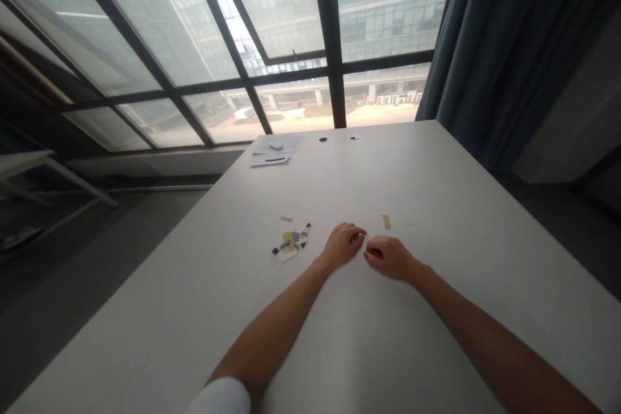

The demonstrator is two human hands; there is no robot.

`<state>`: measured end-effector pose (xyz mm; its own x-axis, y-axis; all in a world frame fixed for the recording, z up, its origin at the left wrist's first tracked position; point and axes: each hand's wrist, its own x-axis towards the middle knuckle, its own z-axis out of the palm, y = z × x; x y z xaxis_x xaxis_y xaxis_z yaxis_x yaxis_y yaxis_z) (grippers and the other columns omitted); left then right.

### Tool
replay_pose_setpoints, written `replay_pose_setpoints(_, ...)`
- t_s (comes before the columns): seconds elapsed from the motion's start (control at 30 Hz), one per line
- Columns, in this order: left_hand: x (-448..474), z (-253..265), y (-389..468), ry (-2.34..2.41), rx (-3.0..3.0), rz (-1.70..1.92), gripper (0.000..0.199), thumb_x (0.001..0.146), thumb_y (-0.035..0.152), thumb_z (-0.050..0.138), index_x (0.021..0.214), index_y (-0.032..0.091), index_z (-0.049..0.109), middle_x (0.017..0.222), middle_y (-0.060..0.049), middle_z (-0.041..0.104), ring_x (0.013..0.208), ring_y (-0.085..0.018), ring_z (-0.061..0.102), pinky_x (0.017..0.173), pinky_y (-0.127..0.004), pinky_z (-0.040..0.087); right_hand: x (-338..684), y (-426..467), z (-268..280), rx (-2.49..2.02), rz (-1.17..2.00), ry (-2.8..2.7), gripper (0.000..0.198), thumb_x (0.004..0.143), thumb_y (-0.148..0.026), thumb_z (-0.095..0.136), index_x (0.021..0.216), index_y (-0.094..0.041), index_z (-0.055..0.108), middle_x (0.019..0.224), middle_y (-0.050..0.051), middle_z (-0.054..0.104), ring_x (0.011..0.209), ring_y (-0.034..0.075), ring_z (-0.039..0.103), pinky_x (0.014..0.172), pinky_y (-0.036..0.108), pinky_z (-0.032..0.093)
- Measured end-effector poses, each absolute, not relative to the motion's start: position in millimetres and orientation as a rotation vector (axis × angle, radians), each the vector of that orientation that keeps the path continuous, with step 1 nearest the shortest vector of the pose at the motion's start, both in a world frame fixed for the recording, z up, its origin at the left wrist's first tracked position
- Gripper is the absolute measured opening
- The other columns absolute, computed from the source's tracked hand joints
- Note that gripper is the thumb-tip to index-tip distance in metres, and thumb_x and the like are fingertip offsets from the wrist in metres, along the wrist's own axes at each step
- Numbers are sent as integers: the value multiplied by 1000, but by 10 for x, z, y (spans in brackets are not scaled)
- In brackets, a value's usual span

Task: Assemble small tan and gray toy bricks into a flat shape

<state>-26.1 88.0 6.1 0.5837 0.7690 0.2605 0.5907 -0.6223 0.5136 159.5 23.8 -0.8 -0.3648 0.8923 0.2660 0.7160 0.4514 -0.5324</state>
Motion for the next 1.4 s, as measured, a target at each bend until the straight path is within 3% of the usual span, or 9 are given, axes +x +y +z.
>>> replay_pose_setpoints(0.93,-276,86,898,1125,2397,627,24,89,24,58,102,22,78,85,-4,68,83,-17,59,83,-29,45,1626,242,-15,-1305,514,-2181,16,84,-25,61,70,-19,57,68,-1,56,64,13,47,63,26,31)
replay_pose_setpoints(1.17,-556,421,1084,1105,2335,507,26,83,27,68,105,20,77,95,-4,71,76,-13,63,73,-24,49,1628,240,-1,-1309,513,-2191,17,86,-26,60,71,-19,58,67,-1,56,64,12,47,63,26,31)
replay_pose_setpoints(1.4,-1227,908,1362,1400,2366,470,26,83,39,70,101,24,79,90,-3,72,75,-14,62,71,-25,46,1632,241,-11,-1311,534,-2195,17,87,-26,59,71,-19,59,68,-1,57,65,13,48,63,26,31)
